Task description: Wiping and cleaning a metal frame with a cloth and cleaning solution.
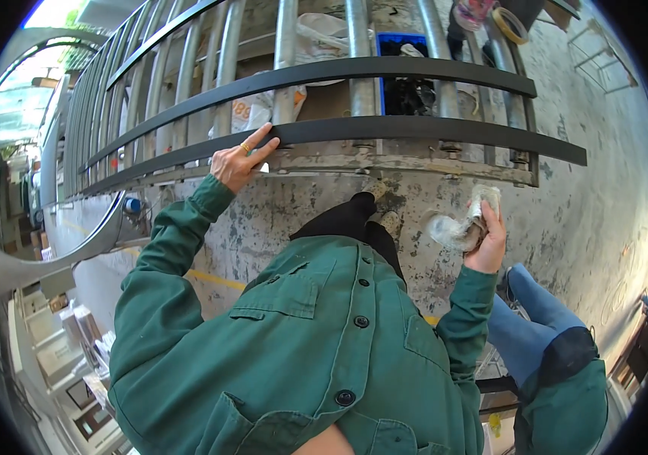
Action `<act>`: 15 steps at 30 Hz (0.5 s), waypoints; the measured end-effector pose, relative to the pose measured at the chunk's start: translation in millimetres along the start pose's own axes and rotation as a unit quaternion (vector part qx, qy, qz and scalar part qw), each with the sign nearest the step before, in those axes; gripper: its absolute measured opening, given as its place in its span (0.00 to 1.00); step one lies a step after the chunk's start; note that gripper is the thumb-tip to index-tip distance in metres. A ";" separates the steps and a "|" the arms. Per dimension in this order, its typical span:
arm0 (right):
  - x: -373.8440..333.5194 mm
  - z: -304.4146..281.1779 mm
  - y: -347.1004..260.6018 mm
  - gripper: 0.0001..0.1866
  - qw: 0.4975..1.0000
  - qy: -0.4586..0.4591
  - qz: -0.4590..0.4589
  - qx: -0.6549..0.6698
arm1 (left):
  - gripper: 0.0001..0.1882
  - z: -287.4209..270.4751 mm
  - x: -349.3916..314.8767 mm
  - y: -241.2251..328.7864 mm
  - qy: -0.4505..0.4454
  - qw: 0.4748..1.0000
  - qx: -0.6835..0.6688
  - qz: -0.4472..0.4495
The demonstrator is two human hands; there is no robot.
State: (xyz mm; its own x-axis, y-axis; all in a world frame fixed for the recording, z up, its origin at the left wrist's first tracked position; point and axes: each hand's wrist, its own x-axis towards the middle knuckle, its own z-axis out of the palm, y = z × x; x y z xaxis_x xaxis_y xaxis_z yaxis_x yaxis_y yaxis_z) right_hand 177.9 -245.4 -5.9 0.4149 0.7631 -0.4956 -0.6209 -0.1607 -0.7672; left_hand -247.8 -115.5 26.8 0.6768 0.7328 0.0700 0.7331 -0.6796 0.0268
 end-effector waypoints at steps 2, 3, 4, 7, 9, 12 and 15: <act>-5.4 -2.0 4.1 0.14 0.999 -0.030 0.028 0.015 | 0.26 1.0 -14.1 -8.8 0.005 1.000 0.007 -0.009; -9.6 2.8 4.8 0.15 0.999 -0.034 0.025 0.018 | 0.26 0.5 -19.8 -12.1 0.006 1.000 0.013 -0.019; -13.9 7.4 7.0 0.15 0.999 -0.037 0.021 0.022 | 0.26 0.7 -25.8 -16.5 0.008 0.999 0.020 -0.028; -26.9 19.2 18.5 0.14 1.000 -0.028 0.010 0.009 | 0.26 7.4 -50.5 -37.7 0.026 0.999 0.015 -0.038; -35.6 26.1 29.6 0.14 1.000 -0.029 0.006 0.006 | 0.24 6.6 -65.9 -53.4 0.038 0.999 0.002 -0.036; -49.6 49.5 50.4 0.13 1.000 -0.015 -0.007 0.002 | 0.23 2.3 -86.3 -78.2 0.038 0.998 -0.028 -0.031; -65.5 89.0 79.1 0.12 0.999 0.015 -0.032 -0.001 | 0.20 -0.2 -107.2 -115.6 0.058 0.997 -0.055 0.012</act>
State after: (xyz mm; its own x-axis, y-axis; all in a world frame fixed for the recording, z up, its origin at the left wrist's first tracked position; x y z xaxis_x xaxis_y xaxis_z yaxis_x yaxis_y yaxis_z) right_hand 42.4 -252.3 2.2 0.4732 0.7534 -0.4565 -0.5909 -0.1129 -0.7988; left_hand -405.1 -115.5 16.4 0.6770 0.7122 0.1859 0.7011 -0.7008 0.1317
